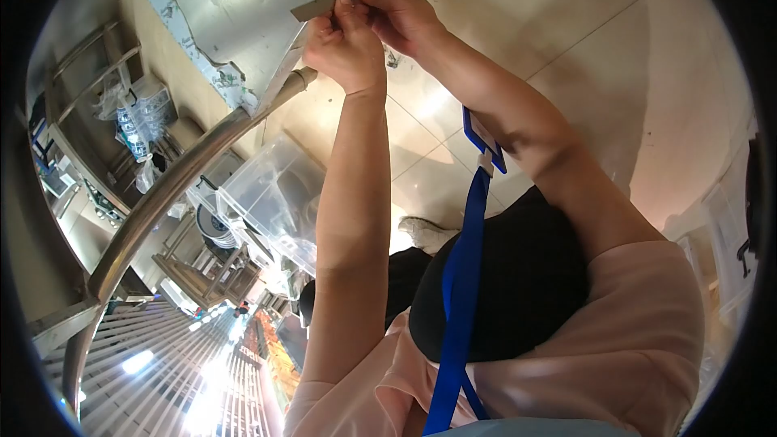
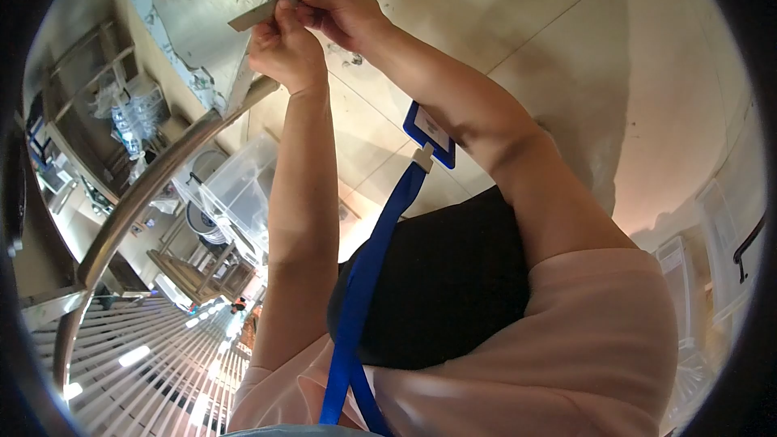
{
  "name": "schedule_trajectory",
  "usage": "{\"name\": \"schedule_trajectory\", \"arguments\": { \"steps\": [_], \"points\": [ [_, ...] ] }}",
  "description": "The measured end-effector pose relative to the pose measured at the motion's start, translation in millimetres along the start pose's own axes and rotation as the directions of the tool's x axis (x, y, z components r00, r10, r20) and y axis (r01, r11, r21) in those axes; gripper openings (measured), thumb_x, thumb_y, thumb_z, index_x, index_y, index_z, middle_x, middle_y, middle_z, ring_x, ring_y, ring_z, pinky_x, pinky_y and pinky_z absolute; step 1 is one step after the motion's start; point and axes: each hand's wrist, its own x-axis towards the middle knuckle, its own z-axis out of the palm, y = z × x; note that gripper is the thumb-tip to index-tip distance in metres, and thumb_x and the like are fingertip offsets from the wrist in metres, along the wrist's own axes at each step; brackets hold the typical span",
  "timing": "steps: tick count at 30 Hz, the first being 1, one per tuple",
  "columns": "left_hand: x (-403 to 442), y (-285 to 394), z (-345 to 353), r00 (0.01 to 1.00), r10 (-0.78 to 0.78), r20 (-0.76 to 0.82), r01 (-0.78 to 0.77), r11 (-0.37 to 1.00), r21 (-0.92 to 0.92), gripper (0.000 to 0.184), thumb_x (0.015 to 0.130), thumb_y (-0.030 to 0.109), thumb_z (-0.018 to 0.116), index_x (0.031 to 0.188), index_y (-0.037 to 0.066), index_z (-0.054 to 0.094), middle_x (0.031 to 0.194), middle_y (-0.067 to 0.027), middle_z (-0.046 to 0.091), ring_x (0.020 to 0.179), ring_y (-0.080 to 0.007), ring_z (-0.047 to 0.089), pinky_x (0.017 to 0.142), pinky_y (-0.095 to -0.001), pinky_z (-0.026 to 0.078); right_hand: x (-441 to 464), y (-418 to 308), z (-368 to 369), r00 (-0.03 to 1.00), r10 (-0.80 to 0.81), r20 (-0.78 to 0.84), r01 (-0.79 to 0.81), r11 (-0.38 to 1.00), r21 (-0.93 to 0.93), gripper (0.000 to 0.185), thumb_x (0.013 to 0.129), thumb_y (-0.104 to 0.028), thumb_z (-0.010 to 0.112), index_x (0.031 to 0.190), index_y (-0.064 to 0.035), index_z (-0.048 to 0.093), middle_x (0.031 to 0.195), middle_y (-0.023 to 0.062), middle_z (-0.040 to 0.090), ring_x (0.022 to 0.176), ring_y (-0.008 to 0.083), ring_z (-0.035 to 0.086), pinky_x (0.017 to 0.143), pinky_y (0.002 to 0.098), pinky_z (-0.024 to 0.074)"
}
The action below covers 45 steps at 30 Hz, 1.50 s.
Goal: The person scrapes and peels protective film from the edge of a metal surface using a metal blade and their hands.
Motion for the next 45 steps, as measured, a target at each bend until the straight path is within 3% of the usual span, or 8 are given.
{"name": "schedule_trajectory", "arguments": {
  "steps": [13,15,17,19,22,28,40,45],
  "points": [
    [0,-5,13,0.999,-0.032,-0.032,0.026,0.988,-0.151,0.02,0.077,0.011,0.06,0.061,-0.001,0.056,0.057,-0.0085,0.059,0.048,-0.0157,0.055,0.047,-0.026,0.043,-2,-19,3,0.998,-0.033,0.051,0.036,0.997,-0.07,0.009,0.081,-0.007,0.054,0.084,0.0013,0.058,0.076,0.009,0.06,0.069,0.0173,0.058,0.068,0.0282,0.0487],
    [5,7,36,0.965,0.262,-0.005,-0.261,0.964,0.043,0.022,0.076,0.015,0.061,0.061,0.001,0.056,0.055,-0.009,0.058,0.046,-0.0191,0.055,0.046,-0.0277,0.043,2,-46,-6,0.976,-0.058,0.209,0.045,0.997,0.069,0.009,0.079,-0.004,0.056,0.083,0.0041,0.057,0.077,0.0121,0.06,0.067,0.0204,0.059,0.067,0.0293,0.0493],
    [3,31,66,0.997,0.077,-0.002,-0.076,0.989,-0.126,0.021,0.076,0.016,0.062,0.062,0.001,0.057,0.055,-0.0094,0.058,0.047,-0.0204,0.055,0.046,-0.0283,0.043,-1,-84,8,0.975,-0.221,0.026,0.221,0.949,-0.223,0.01,0.084,-0.011,0.053,0.084,-0.0025,0.058,0.076,0.0053,0.06,0.069,0.0148,0.058,0.068,0.0284,0.0476],
    [0,36,75,0.999,0.035,0.0,-0.034,0.977,-0.211,0.021,0.078,0.014,0.06,0.064,-0.002,0.057,0.059,-0.0088,0.06,0.049,-0.0162,0.056,0.048,-0.0258,0.044,-1,-91,8,0.953,-0.302,0.031,0.289,0.869,-0.401,0.024,0.078,-0.029,0.06,0.075,-0.0044,0.059,0.069,0.013,0.061,0.062,0.0289,0.059,0.058,0.0355,0.0469],
    [-4,44,69,0.981,-0.144,0.128,0.185,0.89,-0.416,0.016,0.082,0.009,0.054,0.075,-0.005,0.057,0.067,-0.0082,0.061,0.057,-0.0113,0.055,0.055,-0.0215,0.046,-7,-111,12,0.98,-0.196,0.029,0.183,0.841,-0.509,0.01,0.083,-0.01,0.053,0.086,-0.0008,0.056,0.076,0.0066,0.059,0.07,0.0165,0.059,0.068,0.0292,0.0472],
    [-8,38,40,0.956,-0.15,0.251,0.275,0.751,-0.6,0.013,0.084,0.01,0.053,0.083,-0.003,0.055,0.075,-0.0075,0.059,0.063,-0.0115,0.054,0.059,-0.0233,0.046,-32,-100,34,0.985,-0.158,0.071,0.171,0.807,-0.565,0.011,0.08,-0.005,0.056,0.088,0.0013,0.053,0.077,0.008,0.058,0.069,0.0181,0.057,0.07,0.0301,0.0461],
    [-38,-10,-27,0.884,-0.304,0.355,0.45,0.758,-0.472,0.01,0.083,0.007,0.054,0.085,-0.002,0.056,0.074,-0.0056,0.059,0.062,-0.0094,0.054,0.06,-0.0212,0.045,-43,-65,32,0.998,-0.064,0.021,0.055,0.585,-0.809,0.01,0.079,-0.009,0.059,0.081,0.001,0.058,0.068,0.0026,0.055,0.068,0.0108,0.055,0.064,0.0222,0.0446],
    [-46,-33,-53,0.881,-0.377,0.286,0.47,0.772,-0.427,0.011,0.083,0.012,0.057,0.08,0.001,0.056,0.072,-0.0037,0.059,0.061,-0.0089,0.052,0.06,-0.0219,0.045,-39,-52,9,0.972,-0.235,0.022,0.064,0.174,-0.983,0.017,0.086,-0.015,0.051,0.093,0.0003,0.055,0.081,0.0048,0.061,0.073,0.0105,0.056,0.063,0.0215,0.0445]
  ]
}}
